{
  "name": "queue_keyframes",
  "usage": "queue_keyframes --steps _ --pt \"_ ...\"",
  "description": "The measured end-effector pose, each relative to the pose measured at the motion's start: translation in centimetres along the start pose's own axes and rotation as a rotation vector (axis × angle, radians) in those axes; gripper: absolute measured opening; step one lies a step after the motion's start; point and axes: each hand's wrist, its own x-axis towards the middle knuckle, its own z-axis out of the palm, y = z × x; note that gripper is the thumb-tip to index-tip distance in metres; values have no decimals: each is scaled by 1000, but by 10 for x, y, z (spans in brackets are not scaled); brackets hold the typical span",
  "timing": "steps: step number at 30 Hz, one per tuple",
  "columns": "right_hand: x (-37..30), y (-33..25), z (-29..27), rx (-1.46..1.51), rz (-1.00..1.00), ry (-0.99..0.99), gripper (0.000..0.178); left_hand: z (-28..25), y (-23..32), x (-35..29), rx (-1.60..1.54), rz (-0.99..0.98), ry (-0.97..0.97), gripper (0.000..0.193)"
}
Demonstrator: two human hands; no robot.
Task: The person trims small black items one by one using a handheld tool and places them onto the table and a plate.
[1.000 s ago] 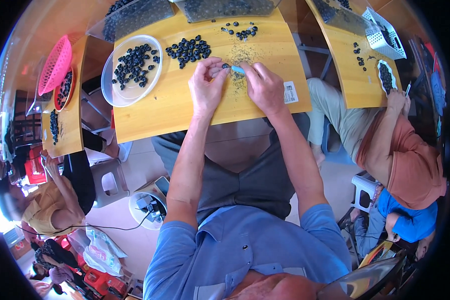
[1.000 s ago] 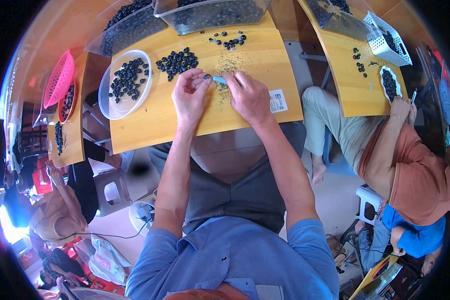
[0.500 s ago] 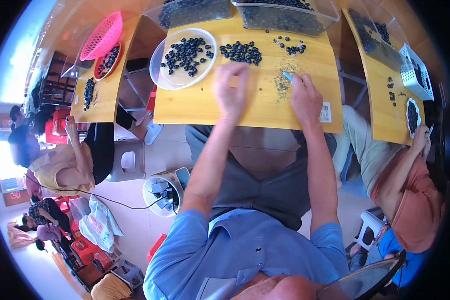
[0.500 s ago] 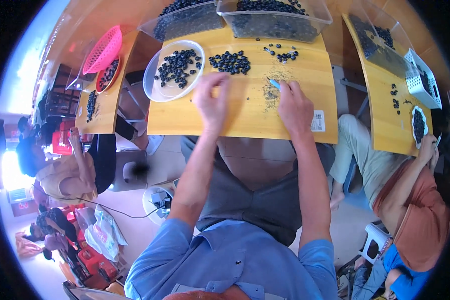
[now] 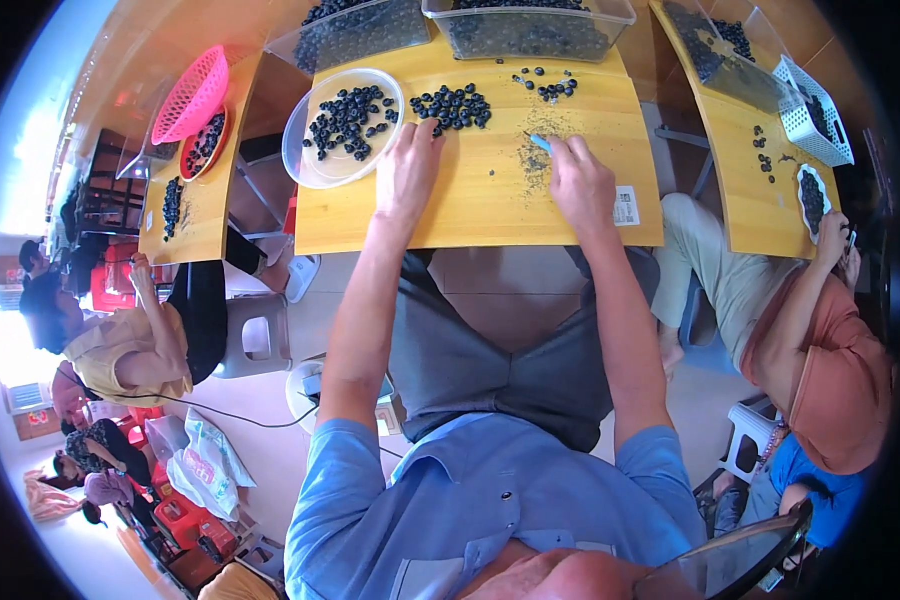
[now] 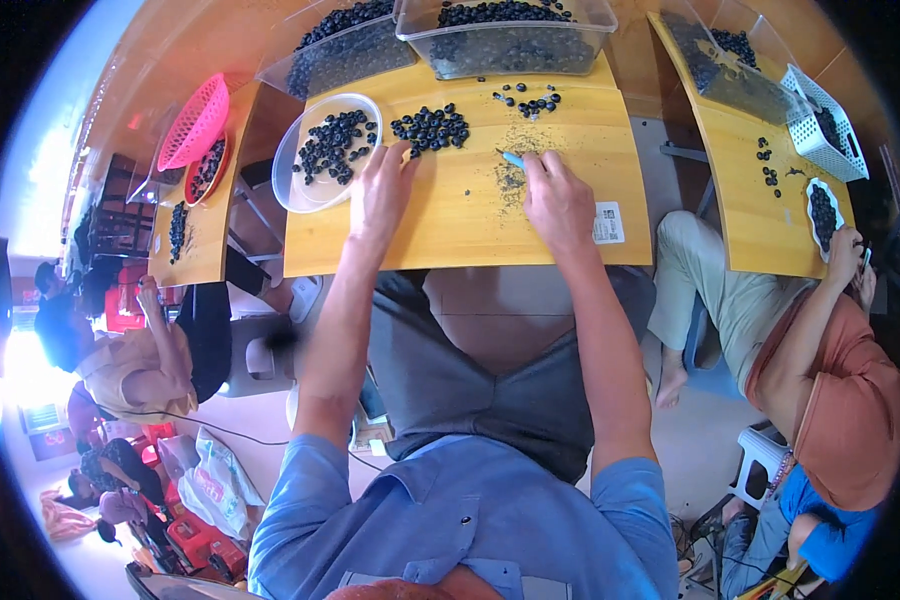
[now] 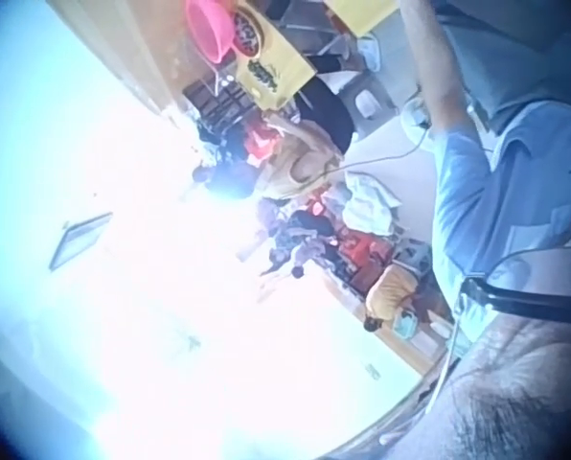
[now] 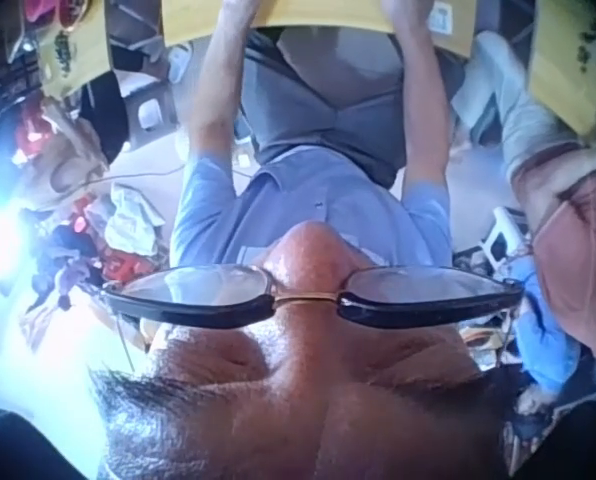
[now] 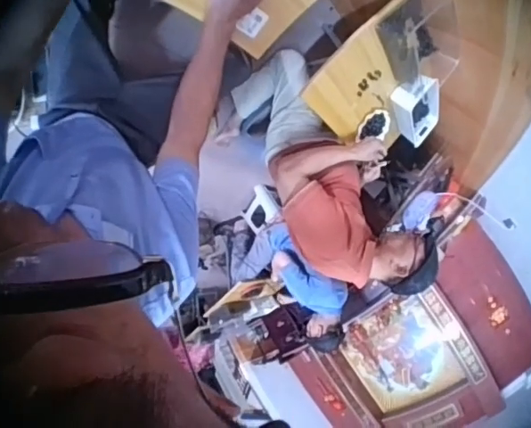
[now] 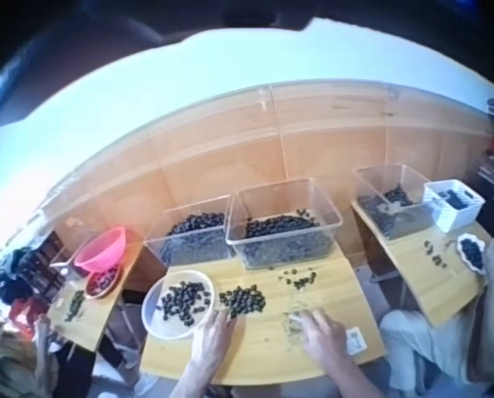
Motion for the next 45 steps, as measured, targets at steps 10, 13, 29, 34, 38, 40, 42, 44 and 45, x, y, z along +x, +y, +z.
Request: queue_keyframes --steps 10,13,29,34,38,40,42,44,45 --pt "0 2 -5 3 -25 22 25 24 5 -7 -26 -213 13 20" --pt "1 3 -8 8 -12 -2 25 23 23 -10 -408 -350 -10 22" --pt "1 -3 -12 22 -16 -12 26 63 77 -9 -973 -489 -42 23" --pt "3 -6 -14 21 -60 -8 27 59 81 -7 -1070 -516 -33 29" --pt "3 -7 -14 32 -99 -37 27 57 80 -7 -1066 -506 -58 33" --pt "2 -7 -14 23 -97 -41 27 57 80 -7 -1064 -506 -63 33" --pt "2 -8 -13 18 -97 -43 27 60 78 -8 -1087 -494 -61 34" --pt "2 -7 -14 4 -88 -42 28 58 81 -7 -1072 -496 -70 34" --pt "2 -7 -14 2 -88 -44 28 57 82 -6 -1055 -497 -77 34"
